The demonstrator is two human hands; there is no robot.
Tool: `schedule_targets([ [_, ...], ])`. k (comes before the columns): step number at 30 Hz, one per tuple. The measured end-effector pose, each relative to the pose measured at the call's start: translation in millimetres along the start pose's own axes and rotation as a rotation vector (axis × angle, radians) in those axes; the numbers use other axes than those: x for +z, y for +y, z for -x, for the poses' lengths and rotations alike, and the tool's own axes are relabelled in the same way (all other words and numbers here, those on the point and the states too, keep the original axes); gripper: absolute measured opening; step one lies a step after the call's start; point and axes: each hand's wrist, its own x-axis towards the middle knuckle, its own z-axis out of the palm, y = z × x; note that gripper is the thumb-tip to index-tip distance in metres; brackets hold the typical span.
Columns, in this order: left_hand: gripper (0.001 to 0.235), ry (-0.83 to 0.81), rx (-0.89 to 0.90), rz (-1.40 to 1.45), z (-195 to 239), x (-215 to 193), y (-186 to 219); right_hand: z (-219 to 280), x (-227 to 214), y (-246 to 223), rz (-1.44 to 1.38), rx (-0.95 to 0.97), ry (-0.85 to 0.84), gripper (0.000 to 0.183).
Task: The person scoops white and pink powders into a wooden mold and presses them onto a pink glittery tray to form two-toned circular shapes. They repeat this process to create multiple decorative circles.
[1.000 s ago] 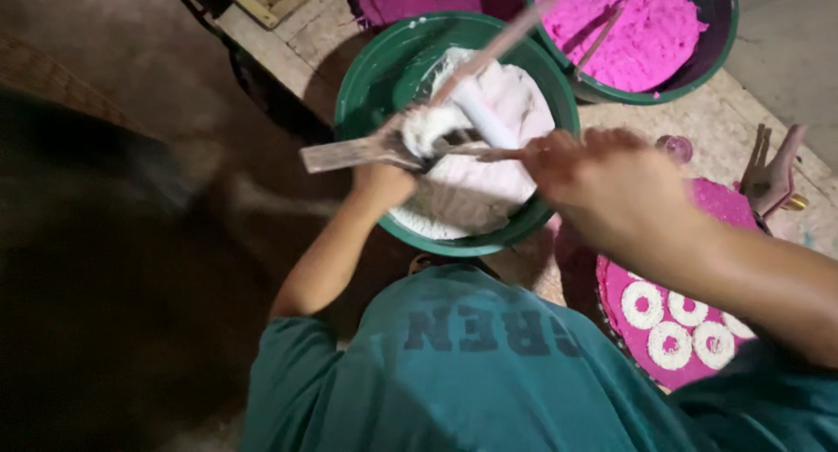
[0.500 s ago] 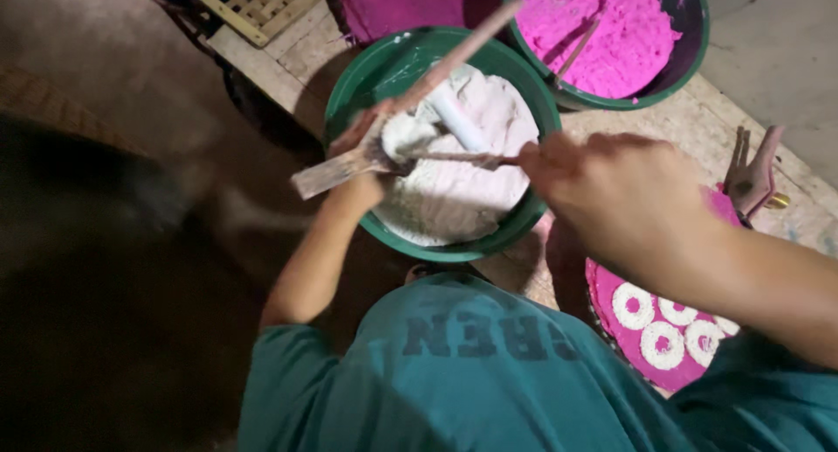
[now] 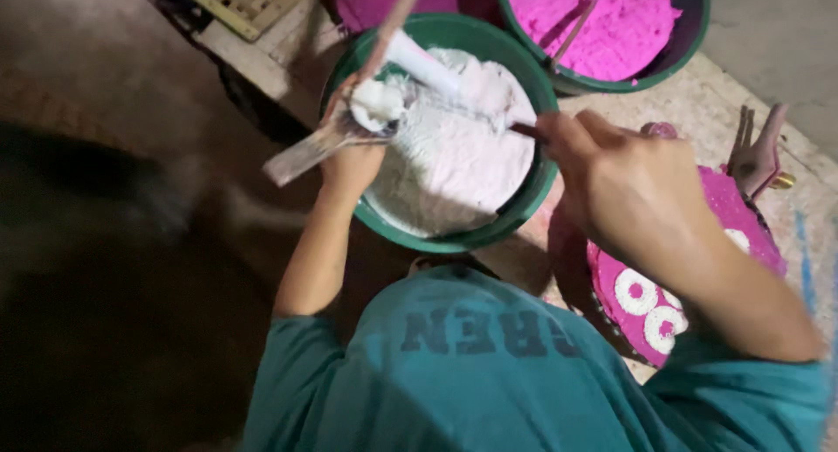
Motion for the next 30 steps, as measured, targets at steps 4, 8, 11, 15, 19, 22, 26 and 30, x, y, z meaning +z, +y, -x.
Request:
schedule_targets([
  [4, 0.051, 0.137, 0.067, -0.025, -12.2, 8.2, 15.5, -21.7, 77.4, 4.6, -0.528, 0.078, 0.205, 0.06],
  [8, 0.064, 0.024, 0.073, -0.189, -31.6, 0.6, 28.0, -5.6, 152.8, -3.5, -0.789, 0.118, 0.125, 0.053],
  [11, 0.066, 0.033, 0.145, -0.225, -42.6, -7.0, 28.7, 15.6, 152.3, 14.3, -0.841, -0.038, 0.101, 0.04],
  [15, 0.065, -0.018, 0.166, -0.21, -41.0, -0.9, 29.8, 4.2, 141.4, 49.2, -1.077, 0.535, -0.003, 0.043],
  [19, 0.051, -0.032, 0.204, -0.366, -41.3, 20.1, 24.0, -20.9, 166.2, 47.8, -0.973, 0.337, 0.098, 0.041],
  [22, 0.047, -0.116, 0.076, -0.436, -48.5, 30.0, 4.3, -12.1, 187.4, 33.3, -0.958, 0.151, 0.175, 0.041],
  [26, 0.039, -0.059, -0.079, -0.208, -55.8, 25.3, -28.9, 9.9, 202.3, 37.8, -1.112, 0.256, -0.093, 0.044],
  [30, 0.032, -0.012, -0.346, 0.309, -66.7, 17.8, -41.6, 8.7, 214.7, 54.9, -1.329, 0.432, -0.363, 0.052],
])
